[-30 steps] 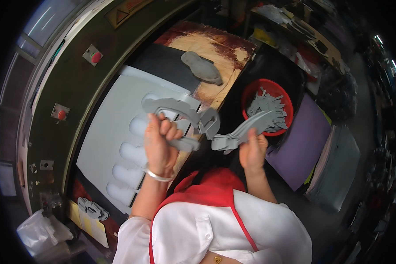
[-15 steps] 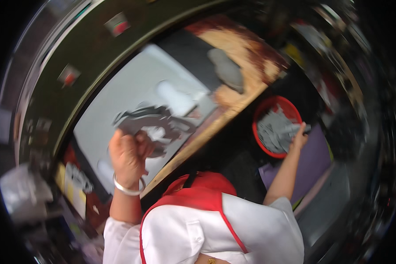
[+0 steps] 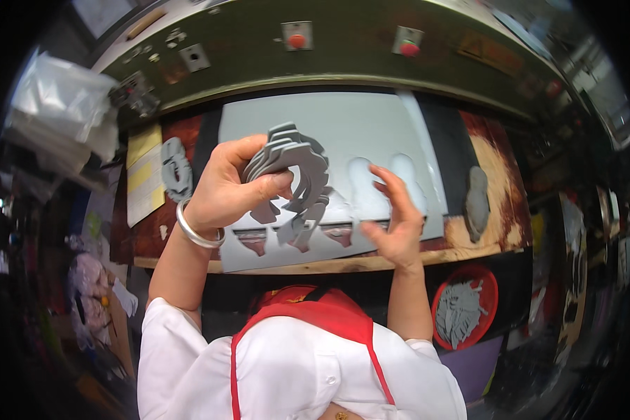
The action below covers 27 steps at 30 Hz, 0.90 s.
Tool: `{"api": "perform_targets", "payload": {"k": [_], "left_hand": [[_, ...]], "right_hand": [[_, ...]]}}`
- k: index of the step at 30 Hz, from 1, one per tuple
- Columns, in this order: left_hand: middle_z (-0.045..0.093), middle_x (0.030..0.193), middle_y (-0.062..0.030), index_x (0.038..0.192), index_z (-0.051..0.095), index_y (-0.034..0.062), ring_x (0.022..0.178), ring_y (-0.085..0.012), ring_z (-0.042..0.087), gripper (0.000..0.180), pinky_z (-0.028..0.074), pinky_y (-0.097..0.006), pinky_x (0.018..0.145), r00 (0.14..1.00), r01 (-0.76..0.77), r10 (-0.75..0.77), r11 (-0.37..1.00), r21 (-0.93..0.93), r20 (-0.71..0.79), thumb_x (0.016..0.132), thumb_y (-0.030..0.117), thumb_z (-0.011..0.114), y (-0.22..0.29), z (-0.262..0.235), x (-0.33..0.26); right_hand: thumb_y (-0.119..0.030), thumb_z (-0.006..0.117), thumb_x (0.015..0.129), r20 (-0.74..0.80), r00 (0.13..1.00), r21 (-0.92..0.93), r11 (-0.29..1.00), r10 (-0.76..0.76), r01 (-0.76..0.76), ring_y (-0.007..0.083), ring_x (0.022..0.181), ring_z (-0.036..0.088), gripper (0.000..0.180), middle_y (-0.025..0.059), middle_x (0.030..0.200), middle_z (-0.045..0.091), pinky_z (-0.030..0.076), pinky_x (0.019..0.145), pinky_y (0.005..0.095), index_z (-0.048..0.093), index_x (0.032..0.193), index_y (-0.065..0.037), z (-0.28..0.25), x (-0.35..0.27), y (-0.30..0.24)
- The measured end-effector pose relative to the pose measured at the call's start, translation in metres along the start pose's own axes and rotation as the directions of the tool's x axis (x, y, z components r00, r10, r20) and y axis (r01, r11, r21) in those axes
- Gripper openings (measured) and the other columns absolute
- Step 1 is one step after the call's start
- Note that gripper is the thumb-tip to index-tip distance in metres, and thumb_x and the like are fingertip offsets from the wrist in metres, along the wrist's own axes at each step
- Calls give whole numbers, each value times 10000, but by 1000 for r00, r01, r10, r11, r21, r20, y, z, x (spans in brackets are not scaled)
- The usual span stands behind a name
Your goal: The person operates a die-cutting machine to cut grey material into shoe-shaped pieces. They feed sheets into the machine, press a button to activate the press, then remove and stack the cut pieces. The person repeats this cycle multiple times.
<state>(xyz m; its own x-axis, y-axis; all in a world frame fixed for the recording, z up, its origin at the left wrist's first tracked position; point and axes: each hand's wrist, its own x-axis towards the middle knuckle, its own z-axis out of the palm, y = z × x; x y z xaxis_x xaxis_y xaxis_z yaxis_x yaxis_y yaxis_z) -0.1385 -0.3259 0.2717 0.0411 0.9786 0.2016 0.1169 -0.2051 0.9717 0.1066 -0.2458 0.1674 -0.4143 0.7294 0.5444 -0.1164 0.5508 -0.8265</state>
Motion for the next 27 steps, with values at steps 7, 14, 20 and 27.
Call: {"api": "perform_targets", "payload": {"k": [7, 14, 20, 27], "left_hand": [[616, 682, -37, 955, 603, -40, 632, -90, 599, 141, 479, -223, 598, 974, -89, 60, 989, -122, -220, 847, 44, 569, -8, -89, -60], [588, 647, -40, 913, 593, -32, 618, -100, 581, 128, 477, -240, 595, 889, -227, 79, 932, -282, -451, 879, 90, 573, -41, -177, -111], [631, 709, -27, 930, 618, -32, 649, -57, 582, 144, 478, -210, 594, 926, -76, 47, 995, -63, -376, 841, 78, 645, -42, -236, -142], [644, 755, -19, 969, 628, -30, 668, -51, 586, 190, 485, -211, 605, 876, -95, 101, 995, 35, -471, 824, 82, 678, -35, -271, -145]], "right_hand": [[-123, 722, 633, 449, 893, 36, 998, 24, -45, 337, 1107, 545, 842, 220, 1181, 541, 443, 929, 372, 314, 1352, 39, 167, 49, -29], [-44, 705, 659, 485, 873, -49, 998, 46, -25, 336, 1016, 572, 654, 191, 1113, 569, 466, 850, 363, 450, 1261, -18, 285, 48, -16], [-77, 752, 646, 370, 926, -4, 996, -78, 85, 350, 1088, 532, 695, 206, 1173, 534, 436, 915, 389, 452, 1259, 57, 355, 67, -9], [-75, 755, 659, 265, 959, -26, 994, -99, 110, 348, 1093, 548, 549, 208, 1237, 520, 455, 899, 374, 554, 1163, 8, 416, 81, -7]]}}
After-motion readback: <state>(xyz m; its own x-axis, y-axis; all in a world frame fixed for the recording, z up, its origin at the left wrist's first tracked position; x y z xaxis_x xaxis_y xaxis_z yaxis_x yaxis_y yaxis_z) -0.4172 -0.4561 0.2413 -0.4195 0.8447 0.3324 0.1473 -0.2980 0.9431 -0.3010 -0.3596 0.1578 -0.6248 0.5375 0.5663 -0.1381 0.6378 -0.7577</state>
